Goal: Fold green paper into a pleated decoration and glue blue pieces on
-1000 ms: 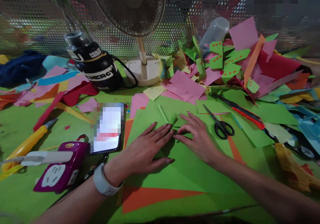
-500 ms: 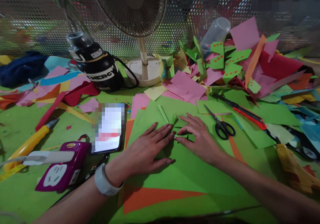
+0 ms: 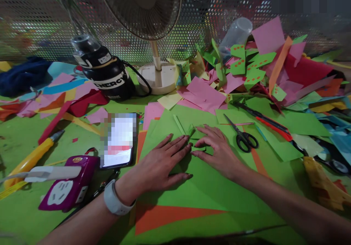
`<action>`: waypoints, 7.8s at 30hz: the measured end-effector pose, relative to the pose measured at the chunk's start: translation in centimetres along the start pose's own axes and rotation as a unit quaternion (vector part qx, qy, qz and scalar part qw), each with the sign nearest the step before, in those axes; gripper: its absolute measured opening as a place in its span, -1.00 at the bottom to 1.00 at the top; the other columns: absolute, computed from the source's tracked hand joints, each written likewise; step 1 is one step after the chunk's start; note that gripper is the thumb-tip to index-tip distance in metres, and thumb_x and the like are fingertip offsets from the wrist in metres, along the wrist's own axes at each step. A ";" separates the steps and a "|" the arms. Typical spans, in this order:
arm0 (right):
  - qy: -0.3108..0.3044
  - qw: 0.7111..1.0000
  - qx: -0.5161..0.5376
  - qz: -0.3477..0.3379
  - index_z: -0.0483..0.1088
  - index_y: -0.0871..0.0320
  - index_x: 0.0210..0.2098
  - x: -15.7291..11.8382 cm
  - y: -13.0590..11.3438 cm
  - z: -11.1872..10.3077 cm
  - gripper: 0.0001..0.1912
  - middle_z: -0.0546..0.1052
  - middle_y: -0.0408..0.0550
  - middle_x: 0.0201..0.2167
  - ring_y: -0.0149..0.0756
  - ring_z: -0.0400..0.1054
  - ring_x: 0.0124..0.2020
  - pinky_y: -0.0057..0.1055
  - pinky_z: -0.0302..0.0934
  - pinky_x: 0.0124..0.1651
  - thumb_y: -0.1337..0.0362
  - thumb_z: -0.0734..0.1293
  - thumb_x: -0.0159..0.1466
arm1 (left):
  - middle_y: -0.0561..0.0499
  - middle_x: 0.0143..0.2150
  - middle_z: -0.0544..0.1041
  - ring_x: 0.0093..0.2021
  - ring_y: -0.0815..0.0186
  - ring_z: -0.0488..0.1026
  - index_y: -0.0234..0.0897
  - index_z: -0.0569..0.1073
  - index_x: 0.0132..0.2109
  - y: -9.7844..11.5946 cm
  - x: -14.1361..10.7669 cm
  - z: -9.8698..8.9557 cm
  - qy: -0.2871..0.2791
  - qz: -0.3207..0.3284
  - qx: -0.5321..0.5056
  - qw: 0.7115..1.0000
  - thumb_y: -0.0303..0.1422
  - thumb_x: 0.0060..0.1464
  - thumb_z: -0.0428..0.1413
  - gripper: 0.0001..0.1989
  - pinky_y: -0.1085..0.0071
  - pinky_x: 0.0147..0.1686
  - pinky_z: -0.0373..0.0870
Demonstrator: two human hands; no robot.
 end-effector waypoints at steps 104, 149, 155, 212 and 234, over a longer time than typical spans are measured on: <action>-0.067 0.995 0.075 0.025 0.41 0.11 -0.27 0.3 0.3 -1.0 -0.85 0.30 0.08 0.28 -0.11 0.01 0.37 0.07 -0.10 0.35 0.44 0.33 0.17 | -0.24 0.46 -0.15 0.41 -0.16 -0.06 -0.06 -0.18 0.44 1.6 -0.3 0.0 -0.014 -0.006 0.037 0.999 0.36 -0.01 -0.12 0.03 -0.29 0.28 -0.25; -0.072 0.996 0.054 0.021 0.41 0.07 -0.22 0.0 0.2 -0.8 -0.84 0.27 0.03 0.30 -0.07 -0.02 0.38 0.11 -0.17 0.37 0.33 0.38 0.18 | -0.23 0.43 0.00 0.41 -0.08 -0.03 -0.33 -0.30 0.44 2.0 -0.5 0.6 -0.016 -0.005 0.060 0.998 0.34 0.06 -0.20 0.08 -0.15 0.33 -0.18; -0.143 0.983 0.108 0.024 0.44 0.09 -0.18 0.4 0.7 -1.7 -0.84 0.17 0.06 0.36 -0.05 -0.17 0.43 0.16 -0.18 0.37 0.36 0.33 0.22 | -0.24 0.43 -0.01 0.40 -0.11 -0.03 -0.37 -0.22 0.44 2.3 -0.3 0.2 -0.034 -0.014 0.055 0.998 0.33 0.07 -0.21 0.07 -0.19 0.30 -0.12; 0.027 0.934 -0.304 -0.185 0.41 0.26 -0.19 4.4 -0.3 -3.7 -0.84 0.56 0.05 -0.33 -0.31 0.40 -0.43 -0.45 0.12 -0.44 0.44 0.19 0.37 | -0.04 -0.21 0.63 -0.22 0.27 0.57 -0.28 0.47 -0.11 0.3 -1.1 -2.7 0.422 0.087 -0.002 0.902 -0.55 0.14 0.15 -0.82 0.17 -0.03 0.51; 0.107 0.926 -0.153 -0.329 0.38 0.21 -0.01 -1.6 -5.0 -3.0 -0.72 0.57 0.07 -0.19 -0.21 0.46 -0.18 -0.31 0.39 -0.20 0.19 0.23 0.40 | 0.01 -0.13 0.59 -0.10 0.28 0.51 -0.17 0.49 -0.04 0.6 -1.3 -3.2 0.412 0.068 0.141 0.897 -0.48 0.26 0.08 -0.82 0.13 0.15 0.35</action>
Point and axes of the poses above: each hand's wrist, its own x-axis towards the middle knuckle, its own z-axis out of the palm, y = z × x, the point moved 3 cm from there along x, towards the middle knuckle
